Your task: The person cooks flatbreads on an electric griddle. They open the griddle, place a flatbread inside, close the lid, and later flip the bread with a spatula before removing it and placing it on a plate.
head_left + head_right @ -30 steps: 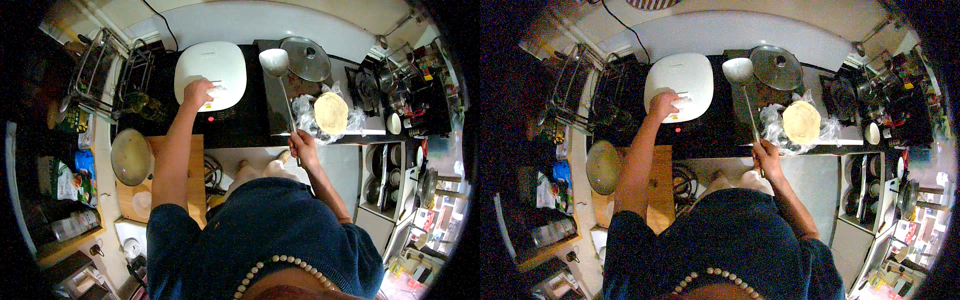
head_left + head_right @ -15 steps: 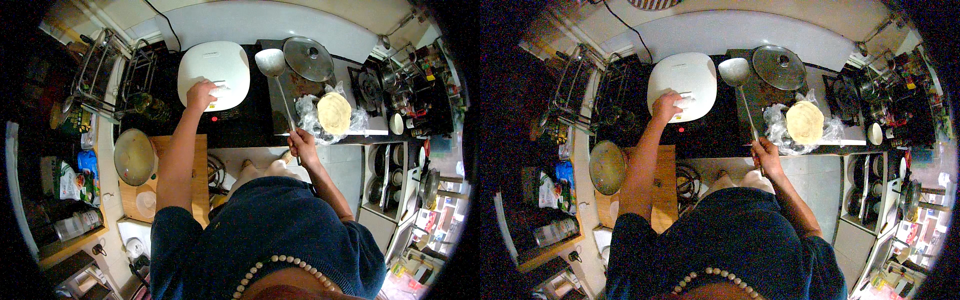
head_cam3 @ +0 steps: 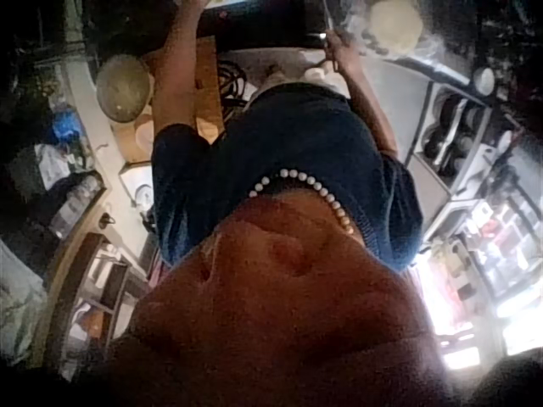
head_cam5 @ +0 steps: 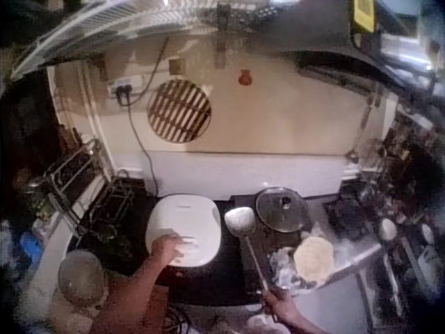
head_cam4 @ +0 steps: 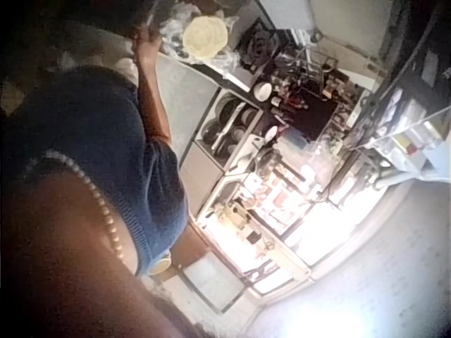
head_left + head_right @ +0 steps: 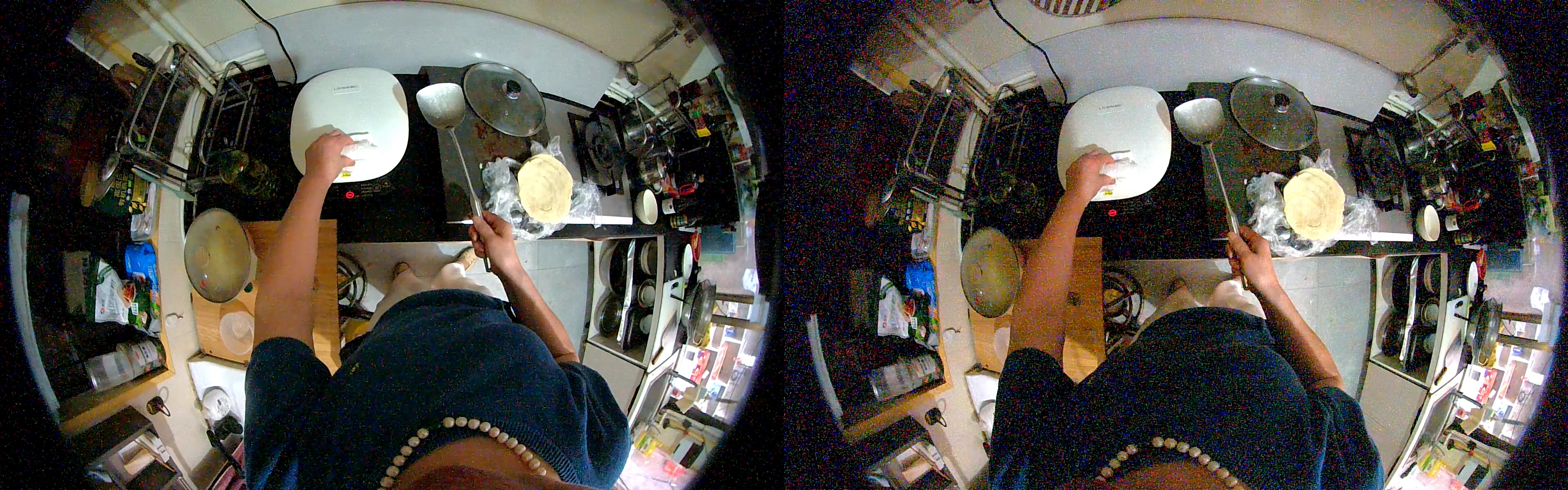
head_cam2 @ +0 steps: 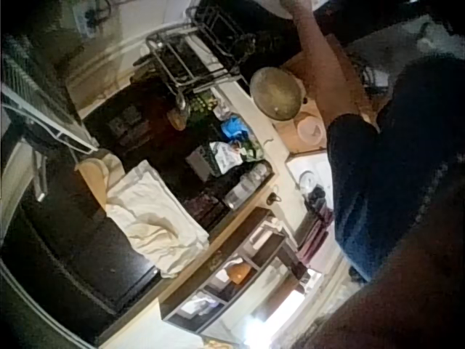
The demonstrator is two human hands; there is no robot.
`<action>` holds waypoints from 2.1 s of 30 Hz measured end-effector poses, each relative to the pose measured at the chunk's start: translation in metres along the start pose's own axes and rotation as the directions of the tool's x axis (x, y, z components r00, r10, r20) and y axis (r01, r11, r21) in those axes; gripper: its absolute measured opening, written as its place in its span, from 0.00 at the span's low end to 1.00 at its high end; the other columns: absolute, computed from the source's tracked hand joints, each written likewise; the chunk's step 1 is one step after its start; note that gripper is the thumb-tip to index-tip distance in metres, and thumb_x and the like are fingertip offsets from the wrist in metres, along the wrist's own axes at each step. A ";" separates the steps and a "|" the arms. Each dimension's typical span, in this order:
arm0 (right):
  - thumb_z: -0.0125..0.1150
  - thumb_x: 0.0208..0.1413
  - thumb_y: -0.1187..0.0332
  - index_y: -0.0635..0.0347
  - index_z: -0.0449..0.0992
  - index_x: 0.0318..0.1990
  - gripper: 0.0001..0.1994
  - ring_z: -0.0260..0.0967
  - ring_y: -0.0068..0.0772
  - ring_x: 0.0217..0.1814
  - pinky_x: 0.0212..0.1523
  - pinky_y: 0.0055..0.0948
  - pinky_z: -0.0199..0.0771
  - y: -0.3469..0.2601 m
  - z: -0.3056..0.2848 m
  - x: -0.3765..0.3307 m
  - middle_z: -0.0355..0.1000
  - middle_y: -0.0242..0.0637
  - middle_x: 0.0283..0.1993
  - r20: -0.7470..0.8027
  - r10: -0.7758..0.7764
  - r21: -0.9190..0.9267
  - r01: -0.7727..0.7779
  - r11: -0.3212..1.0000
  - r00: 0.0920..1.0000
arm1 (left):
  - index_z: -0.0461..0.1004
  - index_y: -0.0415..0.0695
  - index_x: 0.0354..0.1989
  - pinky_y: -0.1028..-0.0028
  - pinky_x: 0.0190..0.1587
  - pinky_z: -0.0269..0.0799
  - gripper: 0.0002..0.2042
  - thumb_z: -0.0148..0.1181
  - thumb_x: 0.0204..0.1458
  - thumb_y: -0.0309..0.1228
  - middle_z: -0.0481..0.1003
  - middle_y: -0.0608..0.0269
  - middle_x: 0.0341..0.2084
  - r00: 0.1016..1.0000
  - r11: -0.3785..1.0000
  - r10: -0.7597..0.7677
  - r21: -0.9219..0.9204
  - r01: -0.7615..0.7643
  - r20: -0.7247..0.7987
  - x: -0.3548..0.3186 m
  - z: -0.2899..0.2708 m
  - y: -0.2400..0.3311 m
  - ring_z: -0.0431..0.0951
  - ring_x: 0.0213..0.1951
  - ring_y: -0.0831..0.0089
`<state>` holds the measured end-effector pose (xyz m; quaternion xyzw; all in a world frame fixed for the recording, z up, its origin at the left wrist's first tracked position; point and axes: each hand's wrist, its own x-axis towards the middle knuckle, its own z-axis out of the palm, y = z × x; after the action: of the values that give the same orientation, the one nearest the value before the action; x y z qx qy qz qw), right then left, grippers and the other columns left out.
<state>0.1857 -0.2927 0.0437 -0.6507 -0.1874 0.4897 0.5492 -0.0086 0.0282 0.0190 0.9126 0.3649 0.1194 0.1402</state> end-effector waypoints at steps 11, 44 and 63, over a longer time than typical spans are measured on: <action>0.50 0.59 0.65 0.58 0.65 0.31 0.08 0.52 0.16 0.12 0.10 0.20 0.53 0.000 -0.002 -0.001 0.60 0.27 0.18 0.006 0.020 0.024 -0.020 0.999 1.000 | 0.78 0.50 0.36 0.66 0.43 0.71 0.19 0.70 0.29 0.29 0.74 0.66 0.34 1.000 1.000 -0.017 -0.009 0.017 0.010 0.000 -0.002 0.001 0.74 0.40 0.64; 0.47 0.61 0.66 0.65 0.67 0.42 0.10 0.49 0.15 0.13 0.11 0.18 0.46 0.007 -0.003 0.003 0.60 0.28 0.20 0.008 0.033 -0.026 -0.033 0.999 0.999 | 0.78 0.52 0.36 0.66 0.41 0.71 0.18 0.70 0.30 0.31 0.74 0.67 0.34 0.999 1.000 -0.025 -0.016 0.026 0.046 0.004 0.005 -0.007 0.75 0.40 0.63; 0.49 0.59 0.64 0.61 0.68 0.33 0.09 0.54 0.17 0.14 0.13 0.20 0.54 -0.004 -0.014 0.006 0.61 0.27 0.19 -0.016 0.035 -0.048 -0.035 0.998 0.999 | 0.78 0.50 0.35 0.66 0.40 0.71 0.19 0.70 0.28 0.30 0.74 0.65 0.32 0.999 0.999 -0.033 -0.017 0.033 -0.009 0.001 0.003 -0.003 0.75 0.38 0.62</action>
<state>0.2018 -0.2942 0.0439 -0.6707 -0.1837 0.4896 0.5260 -0.0083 0.0304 0.0151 0.9048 0.3794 0.1245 0.1483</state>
